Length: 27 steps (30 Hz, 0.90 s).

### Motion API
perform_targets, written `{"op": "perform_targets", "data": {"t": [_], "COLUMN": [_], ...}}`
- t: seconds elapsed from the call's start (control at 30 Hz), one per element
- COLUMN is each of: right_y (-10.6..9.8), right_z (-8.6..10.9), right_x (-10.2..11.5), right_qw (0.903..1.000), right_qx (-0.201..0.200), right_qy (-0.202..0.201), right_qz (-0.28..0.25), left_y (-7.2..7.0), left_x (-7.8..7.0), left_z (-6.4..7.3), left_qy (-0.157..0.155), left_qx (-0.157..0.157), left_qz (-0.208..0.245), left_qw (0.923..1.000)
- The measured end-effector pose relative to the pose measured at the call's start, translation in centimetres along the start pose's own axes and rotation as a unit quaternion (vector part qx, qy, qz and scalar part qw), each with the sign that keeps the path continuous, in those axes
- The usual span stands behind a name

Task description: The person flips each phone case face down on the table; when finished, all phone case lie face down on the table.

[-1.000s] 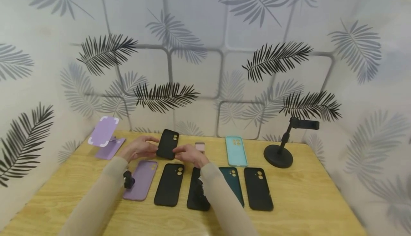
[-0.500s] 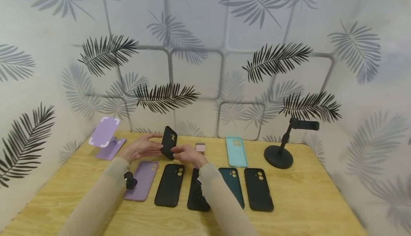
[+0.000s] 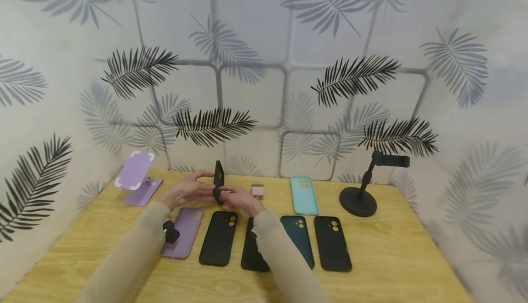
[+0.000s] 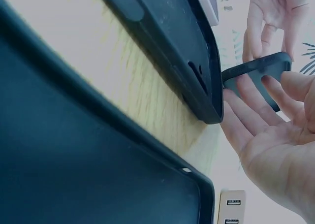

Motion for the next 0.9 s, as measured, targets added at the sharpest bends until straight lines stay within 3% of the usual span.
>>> {"op": "perform_targets", "data": {"t": [0.17, 0.47, 0.9], "right_y": [0.1, 0.0, -0.2], "right_z": [0.0, -0.2, -0.1], "right_x": [0.2, 0.2, 0.0], "right_qw": [0.9999, 0.9992, 0.9983], "right_qx": [-0.01, -0.04, -0.053], "right_qy": [0.001, -0.003, -0.011], "right_qz": [-0.002, -0.009, -0.023], "left_y": [0.6, 0.8, 1.2], "left_x": [0.0, 0.0, 0.0], "left_z": [-0.1, -0.2, -0.1], "left_qy": [0.003, -0.012, -0.026], "left_qx": [0.009, -0.024, -0.006], "left_qz": [-0.01, -0.1, -0.133], "left_qw": [0.9999, 0.9946, 0.9908]}}
Point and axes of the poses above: each hand's wrist, its own z-axis away from the middle knuckle, its own y-axis out of the palm, x = y × z, the point moved 7 cm from there along -z, towards the middle knuckle, and after that the axes turned 9 degrees about -y, right-handed, at the moved point
